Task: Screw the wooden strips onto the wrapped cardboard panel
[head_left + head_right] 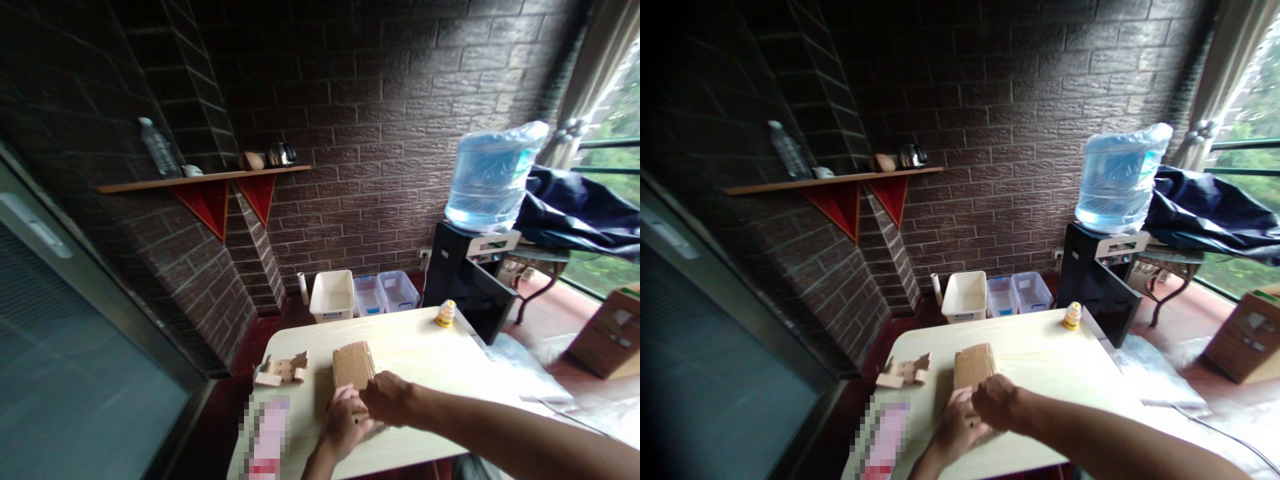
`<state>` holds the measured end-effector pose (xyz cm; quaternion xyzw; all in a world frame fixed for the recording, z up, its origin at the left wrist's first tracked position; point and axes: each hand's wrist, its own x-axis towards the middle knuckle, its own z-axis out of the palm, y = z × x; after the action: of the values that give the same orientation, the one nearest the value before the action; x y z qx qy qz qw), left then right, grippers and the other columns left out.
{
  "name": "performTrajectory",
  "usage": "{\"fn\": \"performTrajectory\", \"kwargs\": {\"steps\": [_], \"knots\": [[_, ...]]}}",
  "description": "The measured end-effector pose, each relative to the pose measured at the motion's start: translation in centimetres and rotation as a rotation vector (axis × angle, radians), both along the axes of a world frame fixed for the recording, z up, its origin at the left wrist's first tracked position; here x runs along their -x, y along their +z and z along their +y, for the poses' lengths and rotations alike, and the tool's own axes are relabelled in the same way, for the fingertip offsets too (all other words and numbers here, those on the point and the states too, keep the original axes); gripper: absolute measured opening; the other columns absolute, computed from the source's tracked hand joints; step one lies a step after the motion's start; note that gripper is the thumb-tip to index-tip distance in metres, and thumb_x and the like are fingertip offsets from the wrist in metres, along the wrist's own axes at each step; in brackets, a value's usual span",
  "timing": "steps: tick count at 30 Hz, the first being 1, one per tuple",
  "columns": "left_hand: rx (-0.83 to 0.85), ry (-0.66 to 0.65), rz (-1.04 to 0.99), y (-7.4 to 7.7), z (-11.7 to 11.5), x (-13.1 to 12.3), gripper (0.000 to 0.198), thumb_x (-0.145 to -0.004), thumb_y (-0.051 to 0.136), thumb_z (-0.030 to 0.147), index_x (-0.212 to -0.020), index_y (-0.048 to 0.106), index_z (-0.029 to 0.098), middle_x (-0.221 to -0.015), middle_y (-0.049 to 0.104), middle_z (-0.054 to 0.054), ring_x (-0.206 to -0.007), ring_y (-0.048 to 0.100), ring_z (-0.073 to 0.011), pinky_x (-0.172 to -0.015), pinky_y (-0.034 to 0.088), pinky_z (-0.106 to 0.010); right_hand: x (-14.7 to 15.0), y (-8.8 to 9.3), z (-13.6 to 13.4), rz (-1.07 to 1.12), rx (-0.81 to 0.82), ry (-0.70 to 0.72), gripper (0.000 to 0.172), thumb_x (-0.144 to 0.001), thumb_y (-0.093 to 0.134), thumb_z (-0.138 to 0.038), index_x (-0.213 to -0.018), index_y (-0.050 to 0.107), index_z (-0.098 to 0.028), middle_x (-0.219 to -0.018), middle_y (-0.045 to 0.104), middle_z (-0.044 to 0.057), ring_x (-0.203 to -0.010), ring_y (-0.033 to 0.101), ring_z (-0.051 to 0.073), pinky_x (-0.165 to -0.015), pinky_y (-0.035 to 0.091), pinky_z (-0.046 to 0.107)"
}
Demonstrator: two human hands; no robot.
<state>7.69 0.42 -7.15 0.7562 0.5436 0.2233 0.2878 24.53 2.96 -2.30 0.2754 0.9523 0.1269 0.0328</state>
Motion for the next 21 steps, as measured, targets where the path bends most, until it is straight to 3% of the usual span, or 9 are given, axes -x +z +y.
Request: {"fn": "performTrajectory", "kwargs": {"steps": [4,10,15,21], "knots": [[0.010,-0.006,0.035,0.0,0.1,-0.2,0.012,-0.071,0.074,0.025,-0.082,0.079,0.027,-0.107,0.078,-0.005,-0.127,0.058,-0.0325,-0.115,0.042,-0.049,0.1,1.4,-0.4,-0.052,0.058,-0.046,0.014,-0.080,0.073,-0.024,-0.091,0.070,-0.017,-0.080,0.075,0.008,-0.064,0.069,0.023,-0.044,0.039,0.033],[0.026,0.041,0.002,-0.2,0.0,-0.3,0.019,-0.068,0.075,0.025,-0.086,0.081,0.027,-0.120,0.075,-0.005,-0.130,0.057,-0.0320,-0.113,0.044,-0.045,-0.1,3.4,-0.5,-0.080,0.149,-0.079,0.025,-0.079,0.075,-0.030,-0.100,0.069,-0.016,-0.076,0.075,0.007,-0.060,0.066,0.022,-0.045,0.037,0.031],[0.005,0.024,0.021,-0.4,0.1,-0.3,0.030,-0.071,0.074,0.027,-0.100,0.080,0.027,-0.125,0.073,-0.008,-0.130,0.056,-0.0326,-0.116,0.042,-0.046,-1.0,2.1,-1.3,0.044,-0.052,-0.112,0.007,-0.093,0.062,-0.023,-0.097,0.066,-0.018,-0.082,0.074,0.006,-0.072,0.068,0.023,-0.060,0.045,0.032],[-0.002,-0.030,0.078,0.0,0.1,-0.3,0.017,-0.074,0.073,0.027,-0.088,0.082,0.029,-0.118,0.076,-0.005,-0.131,0.055,-0.0329,-0.116,0.040,-0.049,-0.8,0.6,-0.6,0.051,-0.009,-0.065,0.009,-0.081,0.070,-0.017,-0.090,0.070,-0.015,-0.069,0.072,0.005,-0.057,0.065,0.020,-0.048,0.041,0.029]]}}
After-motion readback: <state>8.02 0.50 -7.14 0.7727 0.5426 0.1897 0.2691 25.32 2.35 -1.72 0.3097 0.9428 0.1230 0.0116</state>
